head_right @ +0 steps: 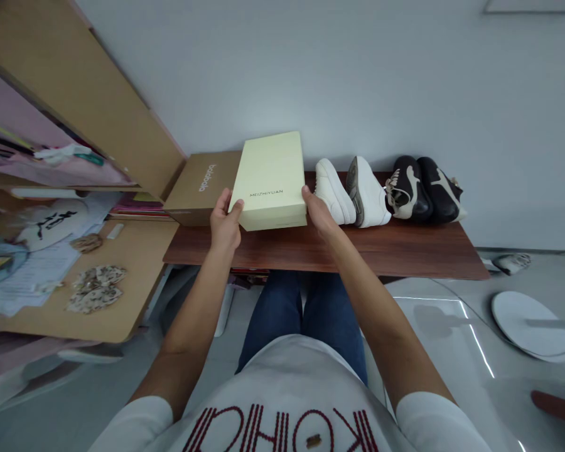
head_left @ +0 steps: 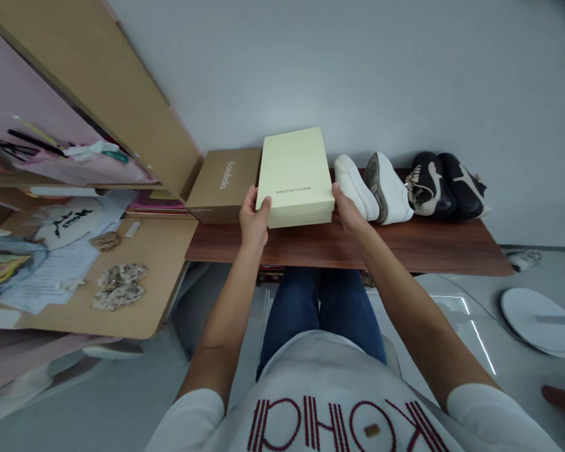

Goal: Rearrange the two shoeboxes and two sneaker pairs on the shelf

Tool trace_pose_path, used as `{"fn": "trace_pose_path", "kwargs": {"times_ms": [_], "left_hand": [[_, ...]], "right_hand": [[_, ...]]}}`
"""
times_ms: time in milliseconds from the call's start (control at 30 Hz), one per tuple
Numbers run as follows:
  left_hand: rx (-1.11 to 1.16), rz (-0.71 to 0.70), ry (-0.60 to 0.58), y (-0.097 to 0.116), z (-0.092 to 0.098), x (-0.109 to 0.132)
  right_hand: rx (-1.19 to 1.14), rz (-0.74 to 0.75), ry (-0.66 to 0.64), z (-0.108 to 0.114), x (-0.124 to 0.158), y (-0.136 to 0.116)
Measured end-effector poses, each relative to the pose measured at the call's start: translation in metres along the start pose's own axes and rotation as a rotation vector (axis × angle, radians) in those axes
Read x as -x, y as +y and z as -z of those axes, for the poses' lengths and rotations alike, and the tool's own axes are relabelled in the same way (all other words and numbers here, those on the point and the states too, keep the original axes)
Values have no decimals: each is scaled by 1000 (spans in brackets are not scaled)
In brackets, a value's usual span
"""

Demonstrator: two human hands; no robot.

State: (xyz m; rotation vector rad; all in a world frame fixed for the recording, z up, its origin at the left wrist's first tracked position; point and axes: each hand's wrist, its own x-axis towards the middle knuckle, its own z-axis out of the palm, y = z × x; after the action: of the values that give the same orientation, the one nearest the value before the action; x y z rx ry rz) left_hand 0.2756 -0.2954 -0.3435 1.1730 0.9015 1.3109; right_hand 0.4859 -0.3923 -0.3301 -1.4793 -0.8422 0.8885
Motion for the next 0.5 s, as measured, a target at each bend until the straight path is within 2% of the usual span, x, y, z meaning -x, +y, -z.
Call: {"fn": "trace_pose_path", "kwargs": {"times_ms": [100,300,500], "left_hand": [[-13,-16,-27,1,1,-4],[29,31,-17,-10,5,-6],[-6,22,4,-20,6,-6]], "right_hand": [[-110,-73,-54,-2,0,8],[-139,-81,-23,-9,-1,24],[-192,-131,-13,-14,-4,38]]}}
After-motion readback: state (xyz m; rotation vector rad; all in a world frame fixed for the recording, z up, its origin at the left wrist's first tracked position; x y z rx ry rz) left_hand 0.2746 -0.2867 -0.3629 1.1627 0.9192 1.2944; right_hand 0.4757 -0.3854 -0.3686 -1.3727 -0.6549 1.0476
